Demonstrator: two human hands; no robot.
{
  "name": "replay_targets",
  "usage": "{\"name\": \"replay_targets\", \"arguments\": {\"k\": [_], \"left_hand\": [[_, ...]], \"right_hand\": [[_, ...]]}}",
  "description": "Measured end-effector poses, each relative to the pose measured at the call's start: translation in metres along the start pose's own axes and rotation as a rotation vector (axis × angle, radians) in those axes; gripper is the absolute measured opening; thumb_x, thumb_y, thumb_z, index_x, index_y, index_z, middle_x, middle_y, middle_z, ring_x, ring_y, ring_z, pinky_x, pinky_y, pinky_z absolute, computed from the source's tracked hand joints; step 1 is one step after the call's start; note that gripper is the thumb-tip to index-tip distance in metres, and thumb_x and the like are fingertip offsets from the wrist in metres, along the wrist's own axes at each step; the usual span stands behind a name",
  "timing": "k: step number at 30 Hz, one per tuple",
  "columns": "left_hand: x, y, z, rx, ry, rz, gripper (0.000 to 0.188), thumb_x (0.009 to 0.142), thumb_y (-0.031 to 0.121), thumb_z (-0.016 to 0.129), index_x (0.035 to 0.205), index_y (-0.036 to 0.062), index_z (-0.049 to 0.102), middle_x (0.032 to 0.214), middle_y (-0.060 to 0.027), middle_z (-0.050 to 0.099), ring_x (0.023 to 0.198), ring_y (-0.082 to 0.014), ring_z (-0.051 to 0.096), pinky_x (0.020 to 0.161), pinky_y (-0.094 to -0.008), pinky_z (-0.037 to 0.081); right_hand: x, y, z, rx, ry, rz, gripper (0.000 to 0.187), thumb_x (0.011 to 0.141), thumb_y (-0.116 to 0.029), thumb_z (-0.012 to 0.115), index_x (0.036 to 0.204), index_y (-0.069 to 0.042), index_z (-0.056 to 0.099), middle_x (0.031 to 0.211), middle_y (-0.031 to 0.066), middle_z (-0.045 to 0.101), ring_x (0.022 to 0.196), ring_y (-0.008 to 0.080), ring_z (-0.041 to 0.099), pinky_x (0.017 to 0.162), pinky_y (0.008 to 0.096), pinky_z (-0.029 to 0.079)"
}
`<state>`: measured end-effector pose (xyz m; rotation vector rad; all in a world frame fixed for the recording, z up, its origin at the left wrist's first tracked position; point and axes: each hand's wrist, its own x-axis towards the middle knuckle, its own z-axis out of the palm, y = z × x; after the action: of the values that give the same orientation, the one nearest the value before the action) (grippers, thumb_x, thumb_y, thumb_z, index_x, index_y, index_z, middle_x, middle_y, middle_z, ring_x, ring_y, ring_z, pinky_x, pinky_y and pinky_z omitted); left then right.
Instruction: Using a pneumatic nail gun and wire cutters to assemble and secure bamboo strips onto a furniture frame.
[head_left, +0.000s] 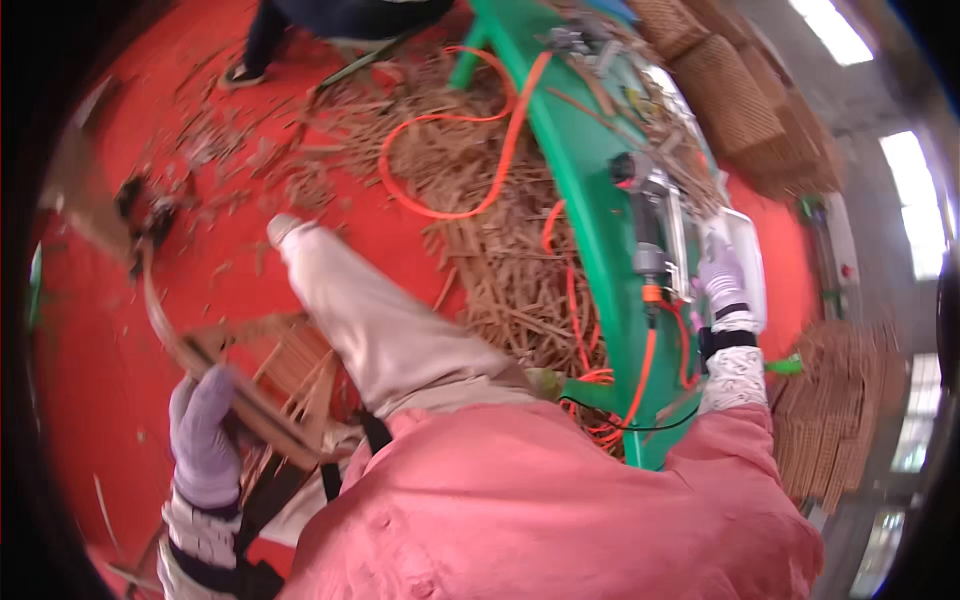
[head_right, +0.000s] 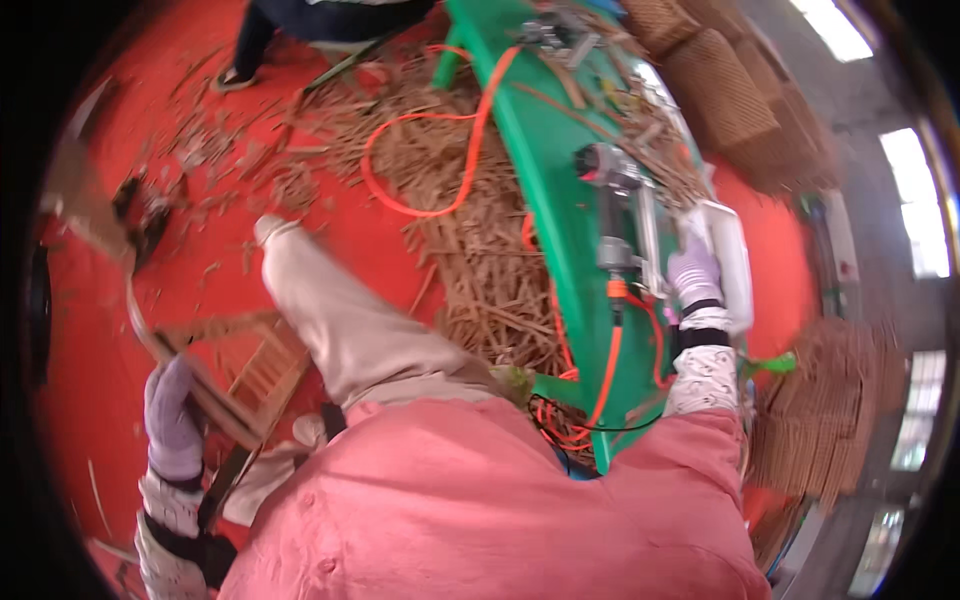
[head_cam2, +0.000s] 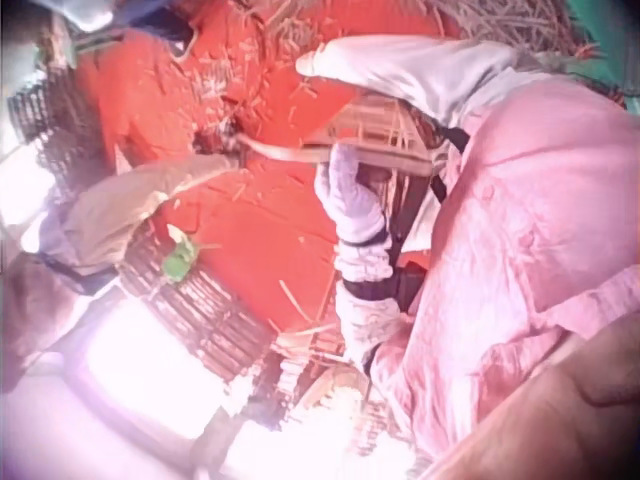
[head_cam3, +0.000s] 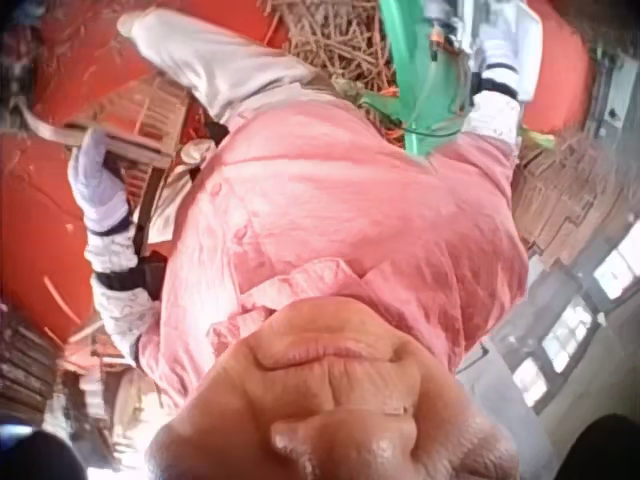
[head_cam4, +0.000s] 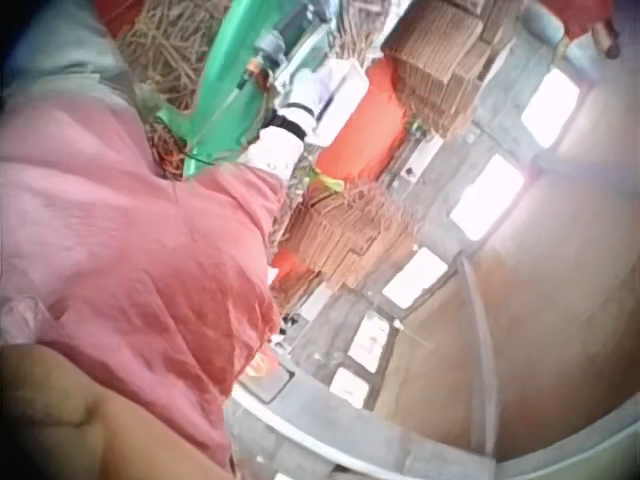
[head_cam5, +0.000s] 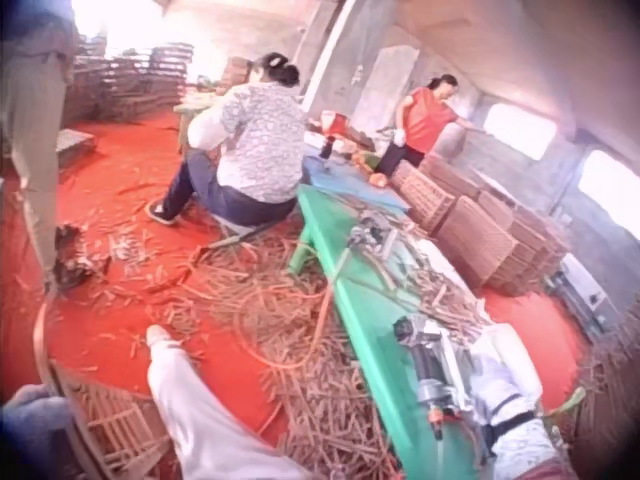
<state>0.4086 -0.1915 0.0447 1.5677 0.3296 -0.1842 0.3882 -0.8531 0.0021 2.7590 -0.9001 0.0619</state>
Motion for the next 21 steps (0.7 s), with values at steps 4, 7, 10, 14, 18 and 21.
{"name": "replay_targets", "arguments": {"k": [4,7,10,14,18,21], "left_hand": [[0.010,0.026,0.014,-0.063,-0.207,-0.177,0.029,0.084,0.027,0.054,0.091,-0.0012,0.059,0.073,-0.0035,0.059,0.061,-0.0093,0.055,0.053,-0.0224,0.042],[0.010,0.025,0.009,-0.093,-0.259,-0.197,0.031,0.080,0.031,0.061,0.086,0.0003,0.060,0.066,-0.0022,0.057,0.054,-0.0080,0.053,0.048,-0.0213,0.041],[0.008,0.023,0.007,-0.072,-0.244,-0.186,0.028,0.081,0.028,0.061,0.080,0.0004,0.058,0.064,-0.0056,0.060,0.047,-0.0102,0.055,0.043,-0.0216,0.044],[0.009,0.012,0.001,-0.111,-0.218,-0.184,0.029,0.080,0.029,0.064,0.080,0.0002,0.059,0.061,-0.0042,0.057,0.046,-0.0098,0.054,0.043,-0.0216,0.043],[0.007,0.013,-0.002,-0.095,-0.232,-0.166,0.032,0.081,0.032,0.063,0.082,0.0005,0.060,0.061,-0.0038,0.056,0.046,-0.0096,0.054,0.043,-0.0218,0.044],[0.006,0.011,0.002,-0.109,-0.248,-0.116,0.031,0.082,0.032,0.062,0.080,0.0011,0.059,0.060,-0.0032,0.056,0.045,-0.0090,0.052,0.042,-0.0218,0.042]], "right_hand": [[0.031,-0.082,-0.010,0.517,-0.293,-0.266,0.079,0.071,-0.039,0.069,0.125,0.008,0.037,0.122,0.0200,0.047,0.111,0.0279,0.047,0.094,0.0337,0.036],[0.055,-0.099,0.012,0.320,-0.121,-0.179,0.079,0.058,-0.038,0.078,0.111,0.012,0.049,0.108,0.0208,0.056,0.097,0.0272,0.056,0.086,0.0341,0.042],[0.094,-0.069,0.057,0.472,-0.081,-0.118,0.046,0.060,-0.021,0.075,0.093,0.004,0.058,0.078,0.0119,0.061,0.061,0.0210,0.057,0.057,0.0327,0.048],[0.088,-0.089,0.004,0.963,-0.396,0.059,0.026,0.061,-0.008,0.067,0.082,-0.001,0.055,0.058,0.0095,0.054,0.039,0.0220,0.050,0.036,0.0369,0.045],[0.040,-0.135,-0.112,1.250,-0.518,0.019,0.032,0.065,-0.007,0.062,0.094,-0.001,0.050,0.067,0.0077,0.053,0.051,0.0206,0.053,0.045,0.0375,0.048],[-0.017,-0.178,-0.176,1.399,-0.562,-0.262,0.031,0.067,-0.006,0.062,0.096,0.000,0.051,0.073,0.0067,0.053,0.060,0.0172,0.053,0.054,0.0342,0.048]]}}
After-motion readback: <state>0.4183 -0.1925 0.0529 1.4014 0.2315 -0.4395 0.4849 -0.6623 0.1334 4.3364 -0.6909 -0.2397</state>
